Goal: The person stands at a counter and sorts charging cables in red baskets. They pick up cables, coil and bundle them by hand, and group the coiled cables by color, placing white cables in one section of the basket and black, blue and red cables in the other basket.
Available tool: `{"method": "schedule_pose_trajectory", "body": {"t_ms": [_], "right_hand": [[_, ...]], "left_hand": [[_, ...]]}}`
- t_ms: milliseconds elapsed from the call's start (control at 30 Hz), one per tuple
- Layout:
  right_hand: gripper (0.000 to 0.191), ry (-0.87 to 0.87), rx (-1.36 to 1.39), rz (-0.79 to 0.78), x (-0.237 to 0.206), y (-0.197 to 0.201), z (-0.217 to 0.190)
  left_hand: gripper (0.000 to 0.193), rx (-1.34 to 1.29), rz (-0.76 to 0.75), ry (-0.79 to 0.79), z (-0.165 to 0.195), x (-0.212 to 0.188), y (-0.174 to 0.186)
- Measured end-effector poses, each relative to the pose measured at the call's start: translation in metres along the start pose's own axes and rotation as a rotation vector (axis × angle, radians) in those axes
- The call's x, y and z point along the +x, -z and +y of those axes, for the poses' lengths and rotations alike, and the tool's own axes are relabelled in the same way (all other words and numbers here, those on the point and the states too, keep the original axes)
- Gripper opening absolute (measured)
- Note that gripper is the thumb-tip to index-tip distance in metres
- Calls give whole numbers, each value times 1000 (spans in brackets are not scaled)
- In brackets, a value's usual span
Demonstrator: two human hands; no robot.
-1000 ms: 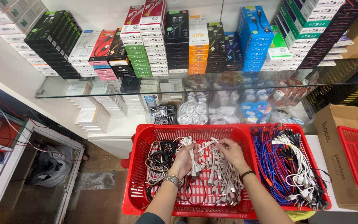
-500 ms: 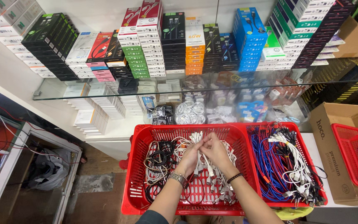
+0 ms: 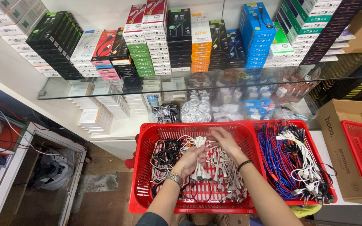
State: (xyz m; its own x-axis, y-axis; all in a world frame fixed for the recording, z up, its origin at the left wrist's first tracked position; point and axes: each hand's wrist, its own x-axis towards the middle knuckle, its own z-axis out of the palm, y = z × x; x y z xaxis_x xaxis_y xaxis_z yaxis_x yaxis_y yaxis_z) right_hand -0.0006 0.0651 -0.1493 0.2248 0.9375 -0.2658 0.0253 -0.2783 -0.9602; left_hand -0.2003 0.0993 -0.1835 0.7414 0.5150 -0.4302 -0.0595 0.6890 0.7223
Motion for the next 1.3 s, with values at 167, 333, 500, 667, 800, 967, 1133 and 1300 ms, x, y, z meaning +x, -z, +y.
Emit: {"method": "schedule_pose_trajectory", "body": {"t_ms": [167, 333, 500, 667, 800, 967, 1133, 1300], "right_hand": [[37, -213, -1092, 57, -12, 31, 52], [34, -169, -1152, 133, -32, 19, 80], [30, -434, -768, -42, -35, 43, 76], [20, -274, 41, -42, -33, 53, 45], [18, -49, 65, 9, -32, 38, 10], [18, -10, 33, 14, -41, 12, -24], [28, 119, -170, 94, -41, -12, -23], [26, -144, -361, 200, -20, 29, 22]], "left_hand": [[27, -83, 180, -14, -1, -2, 21], [27, -149, 150, -31, -8, 8, 23], [26, -136, 182, -52, -10, 18, 18], [24, -139, 186, -3, -9, 23, -11], [40, -117, 147, -24, 3, 18, -42], [44, 73, 94, -126, 13, 19, -60], [35, 18, 311, -130, -8, 42, -44], [41, 0, 411, -278, -16, 43, -7]]}}
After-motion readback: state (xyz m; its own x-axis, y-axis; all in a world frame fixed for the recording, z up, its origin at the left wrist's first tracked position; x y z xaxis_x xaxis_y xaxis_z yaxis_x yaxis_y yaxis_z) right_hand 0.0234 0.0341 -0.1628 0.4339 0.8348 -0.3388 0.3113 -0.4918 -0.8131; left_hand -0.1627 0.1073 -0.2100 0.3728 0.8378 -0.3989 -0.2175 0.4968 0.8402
